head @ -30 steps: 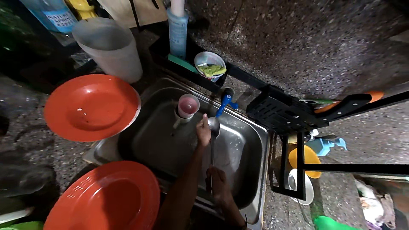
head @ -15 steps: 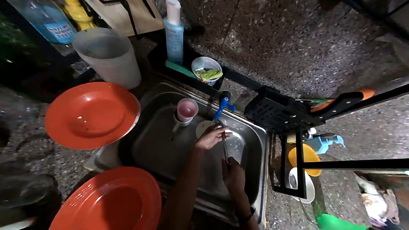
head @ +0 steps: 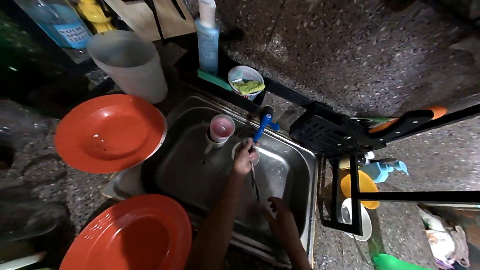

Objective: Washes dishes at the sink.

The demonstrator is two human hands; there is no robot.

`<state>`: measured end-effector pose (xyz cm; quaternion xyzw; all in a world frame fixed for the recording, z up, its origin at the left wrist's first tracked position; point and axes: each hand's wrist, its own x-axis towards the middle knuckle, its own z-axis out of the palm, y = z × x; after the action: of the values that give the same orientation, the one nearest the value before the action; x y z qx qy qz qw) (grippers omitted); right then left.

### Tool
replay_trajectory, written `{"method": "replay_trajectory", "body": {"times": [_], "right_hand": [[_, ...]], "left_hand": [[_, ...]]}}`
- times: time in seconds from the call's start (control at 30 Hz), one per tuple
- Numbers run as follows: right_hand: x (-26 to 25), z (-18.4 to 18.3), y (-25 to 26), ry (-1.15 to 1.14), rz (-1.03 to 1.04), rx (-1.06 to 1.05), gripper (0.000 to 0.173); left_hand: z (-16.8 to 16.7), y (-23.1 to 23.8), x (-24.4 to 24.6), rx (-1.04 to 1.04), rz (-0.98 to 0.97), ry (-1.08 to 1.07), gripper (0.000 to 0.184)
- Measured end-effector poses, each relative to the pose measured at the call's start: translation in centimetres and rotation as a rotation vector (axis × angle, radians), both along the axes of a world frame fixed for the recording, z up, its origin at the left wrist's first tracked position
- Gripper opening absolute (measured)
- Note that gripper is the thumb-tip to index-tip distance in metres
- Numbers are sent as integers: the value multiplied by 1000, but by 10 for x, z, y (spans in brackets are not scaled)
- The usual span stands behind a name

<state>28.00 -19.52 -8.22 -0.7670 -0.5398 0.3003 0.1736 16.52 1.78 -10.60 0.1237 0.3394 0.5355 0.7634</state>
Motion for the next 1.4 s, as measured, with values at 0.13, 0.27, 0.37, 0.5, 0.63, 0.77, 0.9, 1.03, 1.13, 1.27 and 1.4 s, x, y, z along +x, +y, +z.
{"method": "replay_trajectory", "body": {"times": [0.13,0.27,0.37,0.5,0.63,0.77,0.9,1.03,1.13,1.27,1.4], "right_hand": [[16,18,-34,44,-100,123,32],[34,22,-59,-4,-210,272,23],[46,12,-76,-50,-207,323,23],[44,-9,-85,-248,-92,416,19],[39,-14,-81,-343,-77,463,21],[43,-16,-82,-324,-75,493,21],[42,-16,-81,-328,-66,503,22],[43,-17,-80,-342,-59,498,22],[43,-19,-80,-349,-52,503,22],[45,-20,-81,-348,-37,511,22],[45,-21,-81,-346,-44,508,23]], "left_hand": [[-3,7,-6,-51,-3,-62,31],[2,5,-2,68,-46,-22,30],[0,1,3,165,-24,51,24],[-5,0,3,248,-23,138,27],[-6,-2,5,227,-52,173,22],[-5,-6,11,193,-85,189,22],[-6,-7,13,180,-101,160,20],[-8,-6,14,193,-87,133,23],[-10,-6,15,229,-100,116,26],[-12,-6,14,243,-174,102,42],[-12,-8,17,228,-128,108,28]]}}
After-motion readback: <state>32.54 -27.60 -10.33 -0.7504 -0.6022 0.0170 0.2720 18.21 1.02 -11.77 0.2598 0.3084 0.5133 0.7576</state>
